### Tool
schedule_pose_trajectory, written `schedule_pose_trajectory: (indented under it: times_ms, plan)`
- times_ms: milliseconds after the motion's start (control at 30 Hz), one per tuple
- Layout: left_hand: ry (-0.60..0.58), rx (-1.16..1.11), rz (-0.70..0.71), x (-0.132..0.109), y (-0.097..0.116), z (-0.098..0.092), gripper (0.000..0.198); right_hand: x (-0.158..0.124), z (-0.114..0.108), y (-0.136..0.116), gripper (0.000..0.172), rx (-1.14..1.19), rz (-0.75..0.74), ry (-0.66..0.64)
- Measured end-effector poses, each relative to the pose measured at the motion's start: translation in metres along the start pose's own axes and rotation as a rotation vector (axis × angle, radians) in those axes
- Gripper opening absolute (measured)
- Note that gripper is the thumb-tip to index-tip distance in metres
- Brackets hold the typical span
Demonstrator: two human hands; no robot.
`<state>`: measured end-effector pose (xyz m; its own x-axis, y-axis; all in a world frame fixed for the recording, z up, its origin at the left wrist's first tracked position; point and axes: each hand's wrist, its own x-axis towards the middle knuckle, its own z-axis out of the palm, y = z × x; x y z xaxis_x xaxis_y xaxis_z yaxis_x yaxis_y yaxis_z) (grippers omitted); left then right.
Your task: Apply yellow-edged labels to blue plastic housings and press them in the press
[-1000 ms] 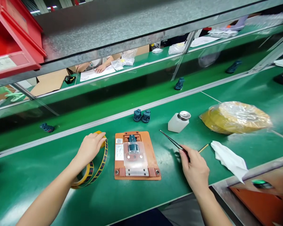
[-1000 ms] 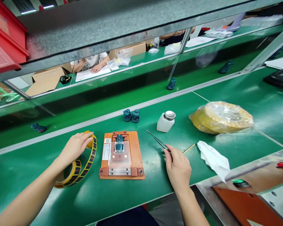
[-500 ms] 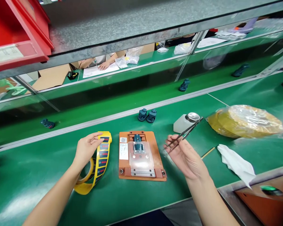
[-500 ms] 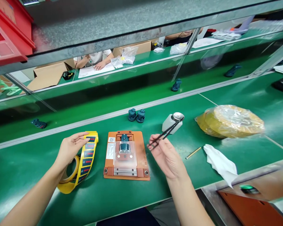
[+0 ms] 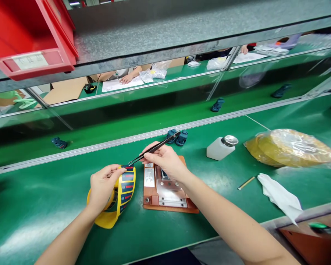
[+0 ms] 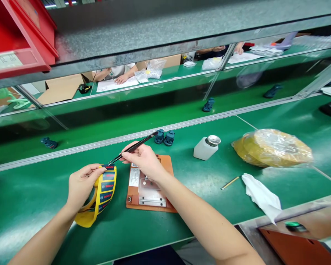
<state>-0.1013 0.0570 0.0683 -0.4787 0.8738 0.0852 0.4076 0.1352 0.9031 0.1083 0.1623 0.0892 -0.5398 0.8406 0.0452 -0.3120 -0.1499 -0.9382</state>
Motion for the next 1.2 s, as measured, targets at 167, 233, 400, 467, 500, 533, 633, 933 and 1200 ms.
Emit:
schedule_pose_trajectory:
  times_ms: [167, 233, 400, 467, 500, 533, 633, 933, 1200]
  plan:
    - [-0.012, 0.052, 0.058, -0.003, -0.006, -0.001, 0.032, 0.007, -0.002, 0.002, 0.038, -0.045, 0.034, -0.054]
    - [-0.022, 0.090, 0.079, -0.004, -0.008, 0.000, 0.035, 0.005, -0.002, 0.002, 0.037, -0.064, 0.038, -0.060]
    - [-0.125, 0.284, 0.120, 0.009, 0.002, 0.003, 0.043, -0.002, -0.007, 0.001, 0.033, -0.110, -0.054, -0.002]
    - [-0.187, 0.421, 0.144, 0.025, 0.006, 0.007, 0.045, -0.005, -0.015, -0.002, 0.032, -0.152, -0.099, 0.040]
    - [-0.216, 0.497, 0.157, 0.034, 0.006, 0.010, 0.047, -0.008, -0.021, -0.004, 0.033, -0.178, -0.114, 0.060]
    - [-0.243, 0.575, 0.170, 0.043, 0.006, 0.014, 0.049, -0.011, -0.028, -0.007, 0.033, -0.207, -0.124, 0.078]
    - [-0.323, 0.777, 0.209, 0.069, 0.001, 0.031, 0.057, -0.023, -0.051, -0.017, 0.034, -0.287, -0.129, 0.111]
    - [-0.113, 0.954, 0.621, 0.032, 0.021, 0.030, 0.050, -0.054, -0.103, -0.004, 0.037, -0.203, 0.021, 0.119]
    - [-0.442, 0.581, 1.068, -0.077, 0.007, 0.075, 0.040, -0.051, -0.108, 0.007, 0.035, -0.233, 0.027, 0.130]
